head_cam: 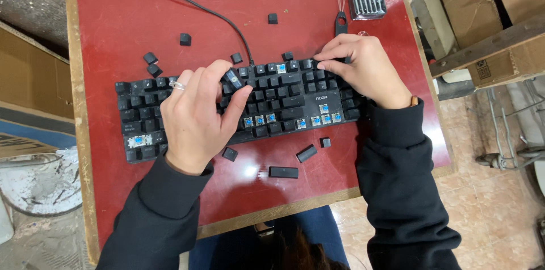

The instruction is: The person assembles a mechanical keyboard by inserting keycaps into the switches on a red table. They pick up individual keycaps and press them onto the switch stems, gradually completing the keyboard layout.

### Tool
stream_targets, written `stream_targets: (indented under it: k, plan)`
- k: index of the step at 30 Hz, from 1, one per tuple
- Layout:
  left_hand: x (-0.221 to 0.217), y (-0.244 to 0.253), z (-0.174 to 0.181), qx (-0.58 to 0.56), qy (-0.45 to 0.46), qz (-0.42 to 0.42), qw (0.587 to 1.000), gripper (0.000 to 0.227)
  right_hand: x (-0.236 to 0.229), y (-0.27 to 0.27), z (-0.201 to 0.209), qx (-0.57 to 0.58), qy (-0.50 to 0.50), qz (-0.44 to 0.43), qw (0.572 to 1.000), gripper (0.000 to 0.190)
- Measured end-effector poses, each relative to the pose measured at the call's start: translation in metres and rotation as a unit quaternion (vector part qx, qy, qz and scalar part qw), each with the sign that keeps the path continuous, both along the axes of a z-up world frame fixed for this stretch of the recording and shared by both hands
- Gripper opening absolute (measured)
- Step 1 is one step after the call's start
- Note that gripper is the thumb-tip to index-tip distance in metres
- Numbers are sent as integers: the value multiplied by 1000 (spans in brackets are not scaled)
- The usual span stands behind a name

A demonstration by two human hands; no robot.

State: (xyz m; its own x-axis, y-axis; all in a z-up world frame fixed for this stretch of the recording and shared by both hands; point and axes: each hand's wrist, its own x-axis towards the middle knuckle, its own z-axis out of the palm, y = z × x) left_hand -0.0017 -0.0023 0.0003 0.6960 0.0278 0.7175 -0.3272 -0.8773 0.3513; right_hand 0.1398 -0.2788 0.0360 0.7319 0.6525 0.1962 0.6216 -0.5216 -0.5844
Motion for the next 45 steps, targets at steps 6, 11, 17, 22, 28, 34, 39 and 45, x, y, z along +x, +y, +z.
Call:
stream_targets:
  k: [6,11,17,22,28,34,39,45]
  plan:
    - [1,-2,-1,0,-11,0,1000,33,3,0,-5,-8,-11,-11,1000,13]
    - [-3,-5,7,20,12,0,1000,30,3,6,-12,12,38,-71,997,15]
    - [-4,-5,7,27,24,1,999,29,5,12,-12,-1,110,-148,983,13]
    - [-3,-6,6,29,30,0,999,29,9,12,-13,-15,127,-140,982,10]
    - [-2,-4,5,35,34,-1,999,27,7,9,-16,-4,122,-155,980,11]
    - [0,0,-2,11,25,13,1000,29,2,10,-14,25,95,-170,981,16]
    - [11,14,-13,-105,32,85,990,26,15,32,-29,-77,-43,-183,979,15]
    - [10,27,-8,-149,75,120,979,28,22,90,-28,-124,-51,-94,986,12]
